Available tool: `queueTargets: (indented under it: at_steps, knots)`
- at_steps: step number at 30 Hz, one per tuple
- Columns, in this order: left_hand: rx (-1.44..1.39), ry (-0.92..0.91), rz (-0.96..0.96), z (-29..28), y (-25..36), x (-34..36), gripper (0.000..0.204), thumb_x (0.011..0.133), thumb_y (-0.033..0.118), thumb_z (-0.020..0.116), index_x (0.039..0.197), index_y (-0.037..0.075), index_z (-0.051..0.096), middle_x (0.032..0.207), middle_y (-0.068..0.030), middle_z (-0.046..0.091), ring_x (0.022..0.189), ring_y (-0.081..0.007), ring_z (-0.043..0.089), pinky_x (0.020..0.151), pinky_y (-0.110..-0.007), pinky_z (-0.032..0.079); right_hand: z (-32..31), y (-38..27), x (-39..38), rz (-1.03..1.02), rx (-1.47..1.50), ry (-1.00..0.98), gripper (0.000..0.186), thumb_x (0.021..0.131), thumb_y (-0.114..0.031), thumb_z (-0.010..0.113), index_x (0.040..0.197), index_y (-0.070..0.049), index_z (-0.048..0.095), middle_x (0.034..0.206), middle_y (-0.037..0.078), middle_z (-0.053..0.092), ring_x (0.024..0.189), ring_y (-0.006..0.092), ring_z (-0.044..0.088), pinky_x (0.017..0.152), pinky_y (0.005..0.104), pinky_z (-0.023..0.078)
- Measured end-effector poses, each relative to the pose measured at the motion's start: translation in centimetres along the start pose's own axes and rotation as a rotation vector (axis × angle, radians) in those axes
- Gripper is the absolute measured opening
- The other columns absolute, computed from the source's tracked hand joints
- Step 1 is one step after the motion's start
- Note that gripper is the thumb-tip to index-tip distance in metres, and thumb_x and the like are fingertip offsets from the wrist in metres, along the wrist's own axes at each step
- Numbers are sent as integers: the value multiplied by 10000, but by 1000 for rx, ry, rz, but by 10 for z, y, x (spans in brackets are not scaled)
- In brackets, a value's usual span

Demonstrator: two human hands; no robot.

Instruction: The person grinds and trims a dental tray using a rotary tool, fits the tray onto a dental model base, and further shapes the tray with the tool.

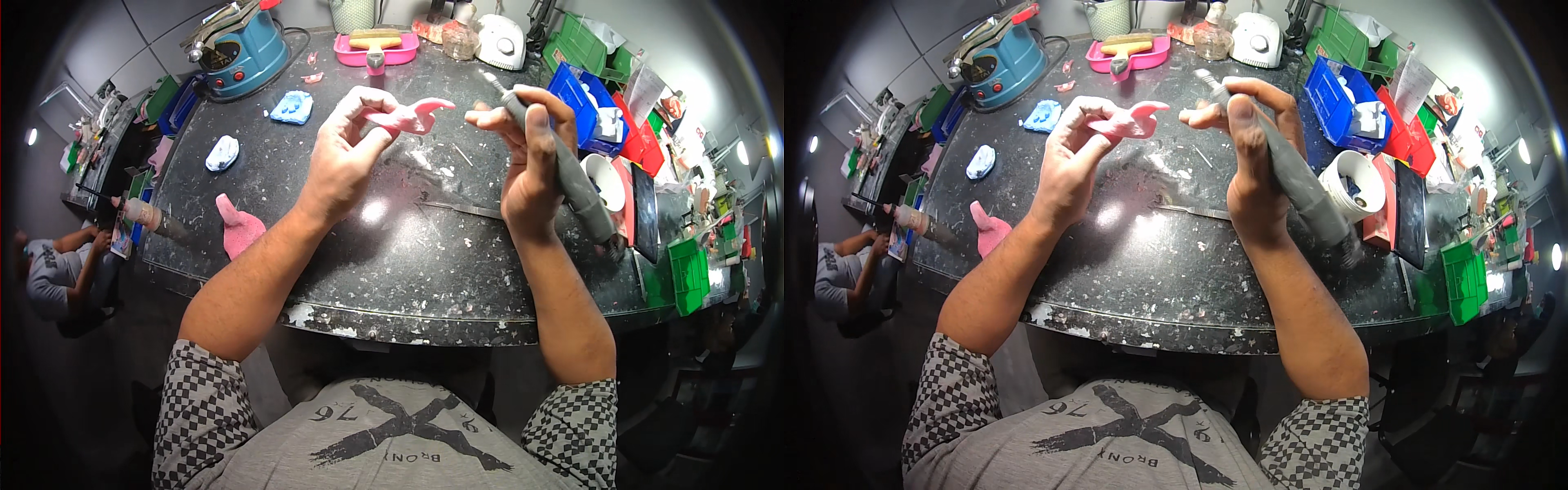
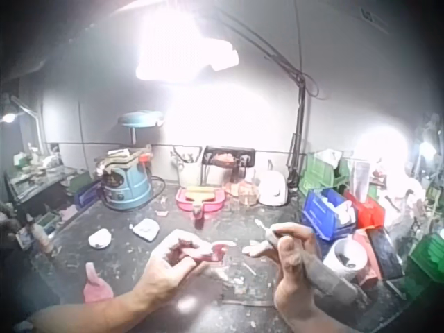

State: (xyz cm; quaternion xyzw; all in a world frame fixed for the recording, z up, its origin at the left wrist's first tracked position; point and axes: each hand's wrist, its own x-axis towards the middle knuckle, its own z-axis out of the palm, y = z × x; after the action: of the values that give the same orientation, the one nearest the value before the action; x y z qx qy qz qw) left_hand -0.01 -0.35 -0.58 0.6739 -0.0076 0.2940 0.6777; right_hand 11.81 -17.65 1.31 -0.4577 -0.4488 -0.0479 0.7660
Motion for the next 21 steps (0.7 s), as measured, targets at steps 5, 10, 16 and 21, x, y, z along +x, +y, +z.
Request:
queueTargets:
  at_steps: [5, 10, 16, 21]
  knots:
    - [607, 114, 570, -2, 1, 4, 286, 772, -95, 700, 1005, 68, 675, 1114, -108, 634, 1123, -263, 600, 973, -366, 469, 11, -2, -1, 530, 120, -8, 269, 920, -141, 692, 1140, -43, 572, 992, 150, 672, 874, 238, 721, 733, 335, 634]
    - [881, 75, 776, -3, 13, 9, 357, 705, -111, 708, 991, 102, 718, 1147, -84, 639, 1178, -280, 588, 1019, -410, 457, 11, -4, -1, 601, 303, 64, 295, 883, -64, 703, 1131, -43, 545, 995, 116, 652, 891, 226, 716, 810, 336, 624]
    - [171, 298, 352, 22, 14, 3, 423, 881, -117, 549, 1286, 3, 555, 1284, -143, 580, 1222, -259, 574, 1087, -383, 431, 7, 0, -1, 535, 306, 78, 334, 886, -22, 693, 1168, -51, 517, 1002, 71, 624, 945, 184, 681, 857, 369, 615]
    - [-185, -53, -60, -1, 0, 0, 503, 990, 334, 450, 1264, -80, 526, 1144, -232, 659, 1098, -317, 655, 945, -451, 551, 8, 5, -4, 458, 259, 69, 315, 888, -17, 698, 1159, -51, 541, 974, 55, 622, 925, 160, 669, 856, 367, 612]
